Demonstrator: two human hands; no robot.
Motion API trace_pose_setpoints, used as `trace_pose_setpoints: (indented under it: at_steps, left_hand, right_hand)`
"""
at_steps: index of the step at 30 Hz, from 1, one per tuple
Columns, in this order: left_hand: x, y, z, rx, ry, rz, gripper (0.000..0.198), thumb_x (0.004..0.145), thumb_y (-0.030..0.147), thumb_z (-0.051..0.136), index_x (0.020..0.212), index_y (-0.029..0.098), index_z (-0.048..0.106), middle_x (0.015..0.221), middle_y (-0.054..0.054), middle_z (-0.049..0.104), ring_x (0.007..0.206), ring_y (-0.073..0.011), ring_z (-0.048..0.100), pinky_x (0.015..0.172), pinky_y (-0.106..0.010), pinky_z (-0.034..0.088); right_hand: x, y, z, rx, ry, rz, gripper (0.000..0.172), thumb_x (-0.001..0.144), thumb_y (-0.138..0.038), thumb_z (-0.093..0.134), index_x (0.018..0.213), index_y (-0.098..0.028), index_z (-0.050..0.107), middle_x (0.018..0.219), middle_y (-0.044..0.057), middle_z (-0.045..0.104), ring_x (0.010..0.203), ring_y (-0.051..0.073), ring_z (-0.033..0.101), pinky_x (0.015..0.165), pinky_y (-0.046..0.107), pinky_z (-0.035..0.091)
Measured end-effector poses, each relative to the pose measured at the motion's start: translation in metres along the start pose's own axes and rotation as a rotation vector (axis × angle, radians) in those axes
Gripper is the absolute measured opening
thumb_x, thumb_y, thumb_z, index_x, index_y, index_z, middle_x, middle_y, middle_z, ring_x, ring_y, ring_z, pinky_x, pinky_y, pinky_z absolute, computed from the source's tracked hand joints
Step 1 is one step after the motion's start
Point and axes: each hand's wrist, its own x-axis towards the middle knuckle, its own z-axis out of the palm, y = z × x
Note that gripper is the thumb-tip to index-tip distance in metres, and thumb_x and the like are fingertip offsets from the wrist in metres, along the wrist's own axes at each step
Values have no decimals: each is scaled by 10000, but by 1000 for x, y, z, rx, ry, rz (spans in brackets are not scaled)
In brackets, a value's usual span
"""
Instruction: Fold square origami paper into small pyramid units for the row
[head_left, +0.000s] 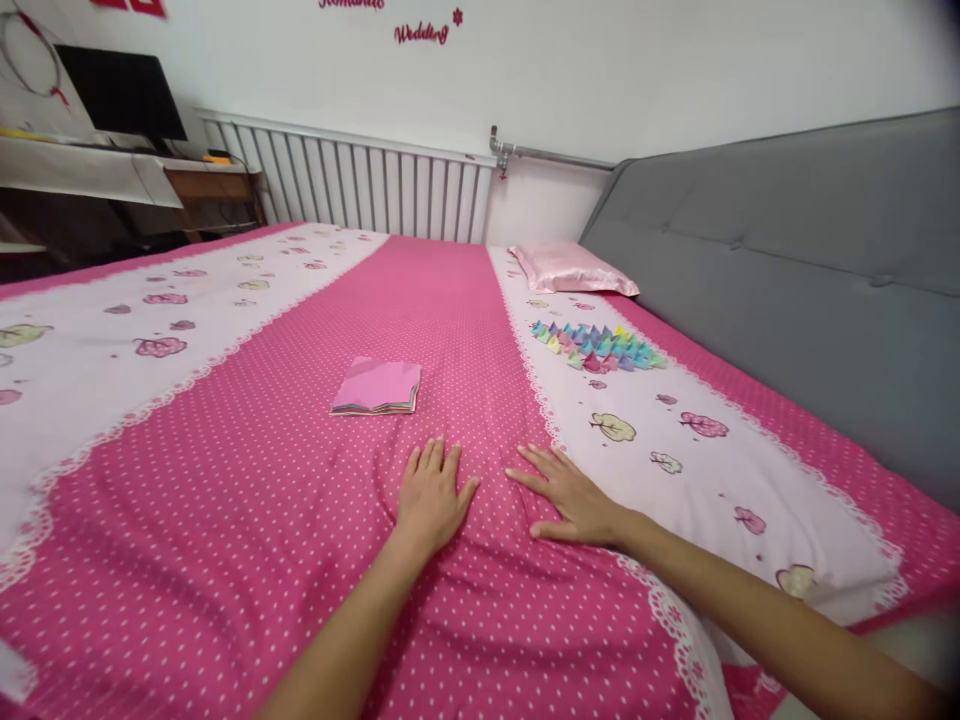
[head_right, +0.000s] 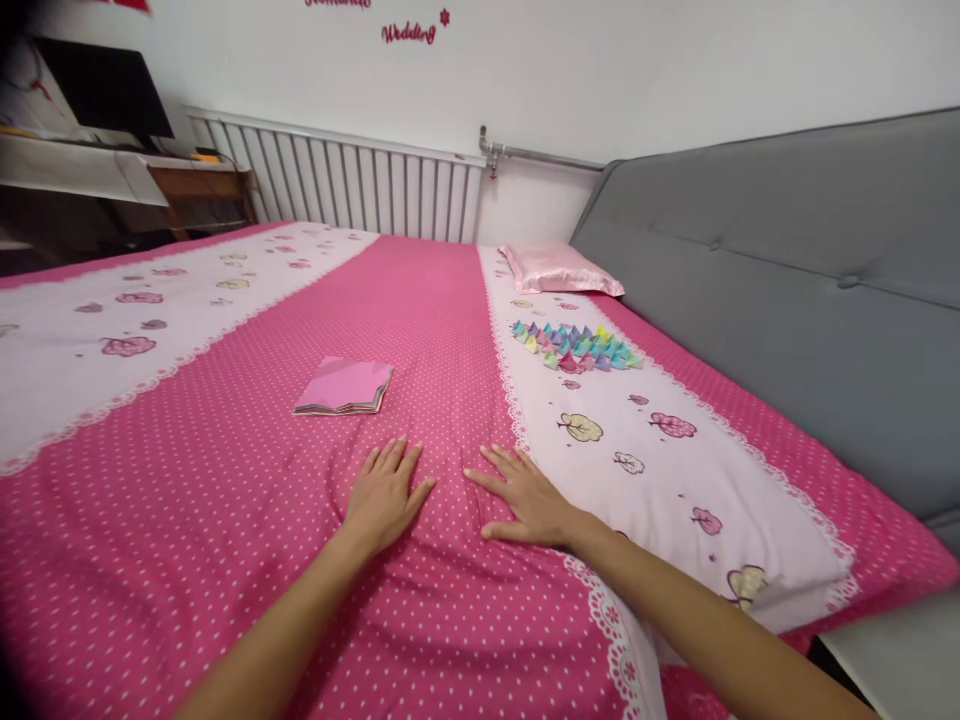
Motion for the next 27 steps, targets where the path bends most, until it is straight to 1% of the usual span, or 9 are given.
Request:
trace_pose_setpoints:
  at_steps: [5,10,14,16,18,21,22,24,27]
  left_hand:
    - [-3,-24,-6,84,20,-142,617,833,532,276,1300,148,397,1376,-143,347,1291,-269,260,1045,-457,158]
    - [-3,-44,-14,150,-3,-317,668,813,574,240,1325,163,362,1393,-154,308,1297,-310,225,1032,-503,141]
    - [-2,-50,-19,151,-37,-414,716,802,596,218,1344,140,320,1394,-177,296,1296,-326,218,1022,-492,173]
    - [-1,-50,-22,162,-43,-423,735,800,597,225,1339,108,324,1374,-206,322,1282,-330,253,1015,-478,196]
    - [0,-50,-28,176,-47,-417,728,803,581,250,1316,75,356,1326,-240,379,1242,-339,325,990,-471,239]
    - [3,-49,-38,189,-56,-400,665,816,528,286,1233,33,443,1181,-262,512,1112,-332,472,907,-443,343]
    - [5,-50,-42,192,-61,-403,640,819,512,293,1189,23,479,1120,-260,551,1060,-330,510,864,-432,379]
    - [9,-52,-49,194,-72,-416,593,822,493,303,1087,23,549,1006,-244,605,966,-331,561,773,-415,430]
    - [17,-61,-56,167,-69,-459,536,818,489,316,931,63,622,887,-203,644,872,-320,598,695,-389,452]
  right_hand:
    - [0,-35,-2,16,-80,-124,906,629,-666,542,1377,-284,203,1470,121,6,1329,326,34,1033,538,48]
    - [7,-55,4,45,-101,-177,914,617,-650,570,1375,-301,196,1465,115,-66,1327,333,-24,1023,552,-3]
    - [12,-66,8,79,-115,-201,882,612,-639,583,1359,-320,241,1467,101,-65,1326,336,-25,1015,563,-14]
    - [15,-71,6,111,-108,-206,850,605,-633,595,1337,-310,309,1471,105,10,1329,331,32,1022,557,9]
    - [21,-77,-2,167,-65,-199,754,626,-616,592,1281,-285,422,1443,118,202,1309,301,193,1037,531,53]
    - [38,-81,-20,288,41,-178,461,759,-521,519,1128,-251,575,1151,72,596,1056,196,537,1048,476,141]
    - [46,-81,-26,327,83,-164,380,795,-477,496,1069,-240,609,1029,44,657,930,165,595,1035,453,198]
    - [63,-78,-32,360,208,-93,291,829,-411,470,956,-224,654,877,20,690,775,140,615,939,402,347]
    - [86,-71,-23,360,375,12,263,823,-351,494,991,-207,636,957,42,665,880,156,587,827,328,424]
